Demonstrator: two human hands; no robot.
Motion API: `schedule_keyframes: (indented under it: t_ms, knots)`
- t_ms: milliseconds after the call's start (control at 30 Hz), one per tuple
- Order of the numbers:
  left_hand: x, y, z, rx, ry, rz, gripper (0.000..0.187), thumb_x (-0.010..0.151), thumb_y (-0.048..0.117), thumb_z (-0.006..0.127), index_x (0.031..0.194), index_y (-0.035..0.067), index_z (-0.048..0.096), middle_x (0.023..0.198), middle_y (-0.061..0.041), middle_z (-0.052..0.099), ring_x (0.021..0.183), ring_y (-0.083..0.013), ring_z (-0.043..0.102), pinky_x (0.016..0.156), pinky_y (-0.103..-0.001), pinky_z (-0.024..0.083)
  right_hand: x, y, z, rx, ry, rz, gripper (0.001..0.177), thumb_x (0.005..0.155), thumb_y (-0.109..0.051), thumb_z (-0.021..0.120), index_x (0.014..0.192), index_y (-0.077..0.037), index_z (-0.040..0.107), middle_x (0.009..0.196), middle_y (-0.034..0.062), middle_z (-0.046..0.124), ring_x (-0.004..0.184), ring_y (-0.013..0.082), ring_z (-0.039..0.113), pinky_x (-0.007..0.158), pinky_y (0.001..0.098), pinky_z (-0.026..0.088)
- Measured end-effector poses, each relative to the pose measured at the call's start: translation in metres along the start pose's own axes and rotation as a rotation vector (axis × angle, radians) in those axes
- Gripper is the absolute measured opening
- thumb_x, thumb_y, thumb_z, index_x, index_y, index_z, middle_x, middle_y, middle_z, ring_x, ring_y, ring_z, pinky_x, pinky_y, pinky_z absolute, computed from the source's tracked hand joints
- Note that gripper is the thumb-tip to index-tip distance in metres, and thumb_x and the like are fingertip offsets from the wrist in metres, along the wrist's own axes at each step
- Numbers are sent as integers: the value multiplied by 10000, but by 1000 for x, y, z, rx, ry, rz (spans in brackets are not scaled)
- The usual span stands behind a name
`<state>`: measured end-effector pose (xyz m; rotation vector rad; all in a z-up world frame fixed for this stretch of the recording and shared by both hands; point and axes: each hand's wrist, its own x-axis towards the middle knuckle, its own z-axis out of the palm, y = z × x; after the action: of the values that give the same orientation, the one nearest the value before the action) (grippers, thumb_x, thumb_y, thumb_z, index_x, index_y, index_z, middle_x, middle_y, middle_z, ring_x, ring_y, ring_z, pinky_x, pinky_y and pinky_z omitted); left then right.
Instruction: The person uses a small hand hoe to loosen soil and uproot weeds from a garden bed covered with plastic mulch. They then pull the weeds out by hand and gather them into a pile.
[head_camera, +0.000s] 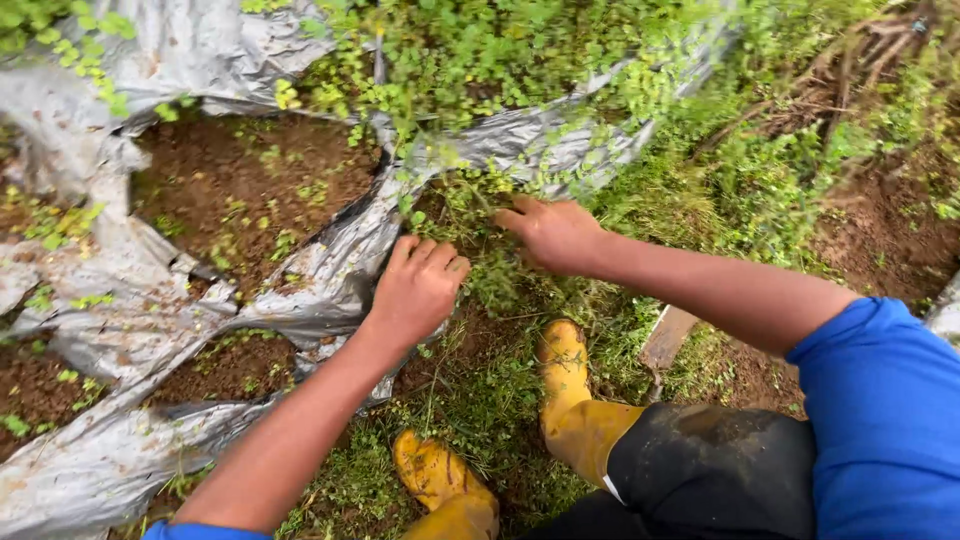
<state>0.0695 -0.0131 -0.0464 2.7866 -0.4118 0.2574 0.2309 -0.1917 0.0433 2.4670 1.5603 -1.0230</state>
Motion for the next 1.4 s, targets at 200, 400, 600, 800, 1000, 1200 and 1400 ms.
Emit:
schedule_keyframes:
  t_ms: [200, 400, 600, 800, 1000, 1200, 1400]
  knots:
    - [-4, -3, 7, -68, -49, -54, 198, 1017, 283, 629, 955, 138, 750, 881, -111, 694, 894, -261, 715, 917, -436, 530, 33, 27, 15, -52, -10, -179, 318, 903, 17, 456, 1108, 16, 699, 1168, 266, 683, 816, 312, 777, 643, 402, 666]
    - [31, 13, -21, -52, -232, 67, 290, 953, 127, 708, 1241, 129, 741, 1126, -195, 713, 1076, -324, 701, 930, -464, 569, 35, 57, 34, 300, -191, -65, 333, 946, 20, 542, 1265, 74, 621, 1217, 285, 676, 1046, 379, 732, 924, 498, 617]
    - [52, 8, -14, -97, -240, 127, 237, 935, 89, 710, 1154, 143, 784, 1093, -181, 702, 1040, -331, 720, 882, -470, 584, 26, 69, 33, 602, -132, -59, 373, 921, 89, 541, 1286, 94, 617, 1229, 295, 680, 1151, 439, 677, 1095, 586, 476]
    - [54, 8, -3, -110, -194, 136, 167, 946, 88, 693, 1053, 150, 806, 1015, -154, 760, 989, -321, 754, 865, -474, 604, 16, 104, 10, 730, 136, -108, 423, 874, 157, 579, 1293, 112, 617, 1218, 310, 685, 1141, 444, 672, 1107, 592, 438]
    - [54, 6, 15, -126, -170, 157, 145, 992, 86, 650, 989, 102, 794, 926, -155, 777, 908, -292, 779, 817, -431, 640, 5, 56, -26, 310, 117, 61, 435, 897, -27, 659, 1328, 1, 600, 1141, 335, 680, 997, 459, 736, 824, 604, 634]
    - [36, 3, -11, -156, -3, 152, 121, 964, 34, 647, 935, 44, 764, 863, -155, 759, 869, -317, 773, 764, -428, 633, 44, 71, 32, -73, 139, 4, 666, 836, -179, 784, 1428, -125, 483, 1284, 283, 627, 1239, 479, 613, 969, 652, 527]
    - [13, -14, -52, -17, 26, 143, 135, 988, 67, 629, 953, 72, 759, 858, -123, 744, 891, -272, 749, 836, -400, 589, 57, 53, 52, -413, 489, -146, 278, 894, -80, 447, 1141, -91, 573, 924, 118, 657, 896, 293, 753, 730, 418, 600]
